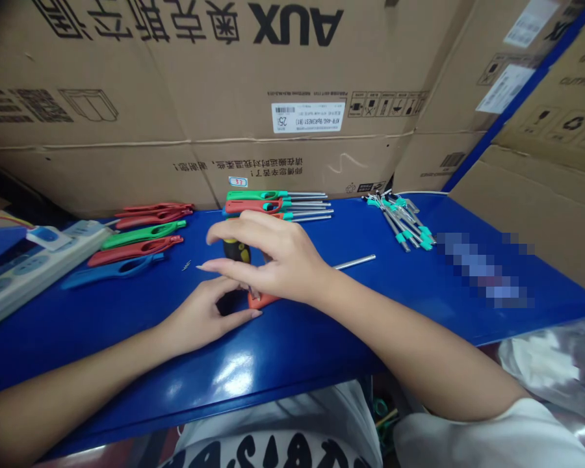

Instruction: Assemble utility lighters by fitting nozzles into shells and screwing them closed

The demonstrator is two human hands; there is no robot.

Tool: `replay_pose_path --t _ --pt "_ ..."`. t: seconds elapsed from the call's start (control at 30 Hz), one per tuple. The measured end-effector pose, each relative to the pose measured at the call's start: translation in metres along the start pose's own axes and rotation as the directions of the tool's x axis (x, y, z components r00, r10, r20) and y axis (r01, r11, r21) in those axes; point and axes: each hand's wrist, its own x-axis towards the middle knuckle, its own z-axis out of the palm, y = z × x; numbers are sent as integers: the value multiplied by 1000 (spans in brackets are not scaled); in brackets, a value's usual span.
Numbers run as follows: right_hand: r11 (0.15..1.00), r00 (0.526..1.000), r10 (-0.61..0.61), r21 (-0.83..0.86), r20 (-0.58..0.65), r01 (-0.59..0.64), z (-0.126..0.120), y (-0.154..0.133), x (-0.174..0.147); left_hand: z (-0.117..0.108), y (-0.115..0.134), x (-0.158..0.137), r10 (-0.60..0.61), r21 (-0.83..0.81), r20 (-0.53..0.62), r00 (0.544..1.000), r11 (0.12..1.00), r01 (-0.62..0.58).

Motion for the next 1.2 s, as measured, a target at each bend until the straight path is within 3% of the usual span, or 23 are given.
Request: replay_pose_path --t 0.1,0.23,0.33,0.47,0.53,0.63,0.7,0.8,0.93,1.0,1.1,1.2 --pt "992 996 -94 -86 -7 93 0 -1 -2 0 -1 -1 -15 5 -1 1000 1000 15" --pt "986 983 15 163 185 -46 -3 -8 -2 1 -2 -1 -21 26 10 1000 999 21" --pt "980 987 14 192 161 -45 -2 -10 -1 1 -1 -1 -10 29 -5 1000 1000 10" --pt "998 999 -47 49 -12 47 -7 -6 4 1 2 0 -30 27 -13 999 999 30" --pt "999 989 20 -30 -149 -25 -20 0 10 -1 4 1 -55 5 -1 999 998 55" --pt "949 923 65 -262 -380 -175 -55 22 17 -6 7 2 -73 32 9 997 997 73" --pt "859 932 109 -440 -345 -264 -81 43 16 -10 9 3 -83 89 12 996 993 81" --pt "670 943 267 -666 -197 -328 -114 76 2 -16 12 3 -96 146 31 995 985 90" --pt "436 843 481 -770 -239 -466 -130 101 -19 -21 16 2 -90 257 55 994 964 73" --pt "338 772 589 -795 -239 -504 -131 107 -26 -22 17 2 -89 319 70 994 946 62" --pt "196 588 789 -836 -175 -512 -129 115 -34 -22 18 2 -85 365 91 992 930 46" --pt "185 428 902 -851 -51 -491 -127 123 -43 -22 17 2 -77 374 111 991 927 31"
